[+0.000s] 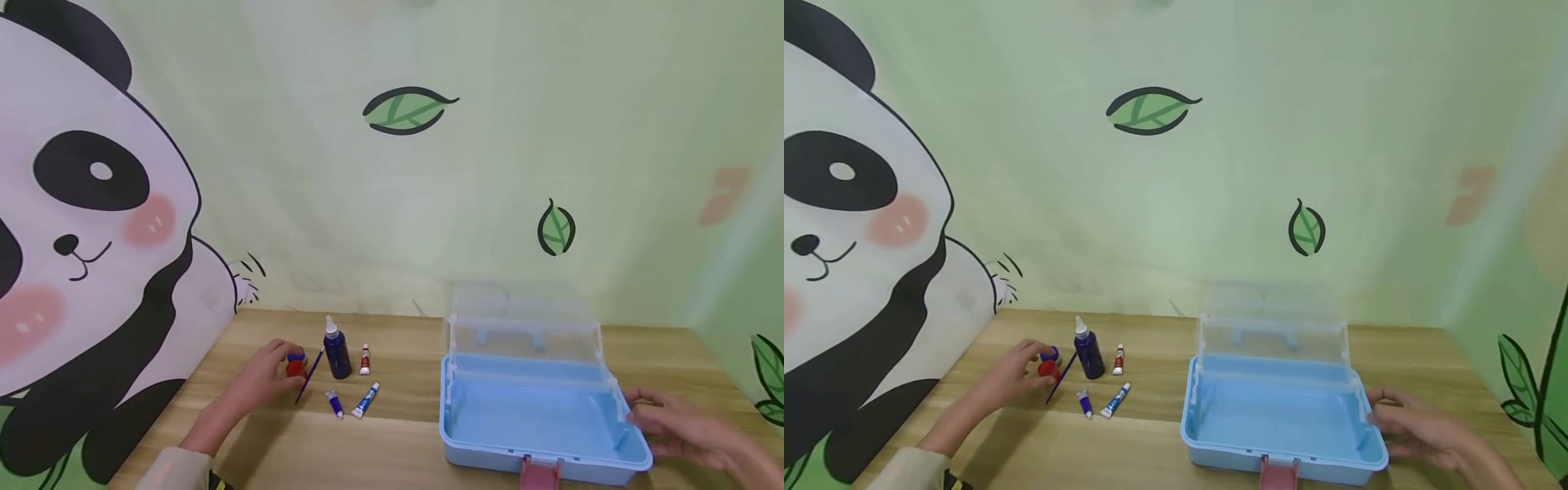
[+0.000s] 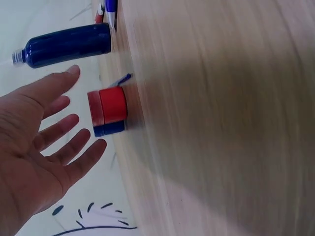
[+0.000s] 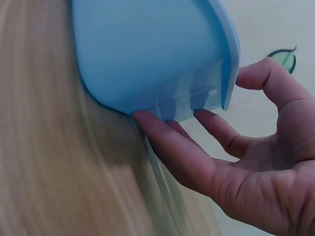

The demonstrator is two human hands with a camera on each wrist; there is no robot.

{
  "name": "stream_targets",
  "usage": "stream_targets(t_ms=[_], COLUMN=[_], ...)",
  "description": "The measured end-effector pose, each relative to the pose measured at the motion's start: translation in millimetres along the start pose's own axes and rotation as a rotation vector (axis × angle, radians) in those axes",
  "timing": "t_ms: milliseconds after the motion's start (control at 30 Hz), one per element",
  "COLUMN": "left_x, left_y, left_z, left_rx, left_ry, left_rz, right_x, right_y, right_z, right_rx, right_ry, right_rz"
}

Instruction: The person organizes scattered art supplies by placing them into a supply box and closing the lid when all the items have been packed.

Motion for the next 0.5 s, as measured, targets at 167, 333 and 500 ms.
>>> stream_targets(t_ms=[167, 333, 500], left_x=[5.2, 2.3, 0.3], left_y=[-5.5, -10.8, -12.3], left_z=[-8.0, -9.0, -10.7], left_rx=[0.001, 0.017, 0.046], left_ry=[-0.034, -0.012, -0.004], left_rz=[-0.013, -0.015, 0.008], right_x=[1.4, 3.6, 0.8], right_y=[2.3, -1.4, -1.7], right_z=[0.6, 0.6, 1.1], right_rx=[-0.057, -0.086, -0.063], right_ry=[0.041, 0.052, 0.057], right_rz=[-0.053, -0.071, -0.061])
Point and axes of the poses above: each hand's wrist, its own z-axis away from the middle knuckle, its own y-axis out of the back of the hand, x = y × z, the point moved 4 cm from there along -z, towards the middle knuckle, and after that the axes turned 11 degrees about z, right-handed, at the moved point
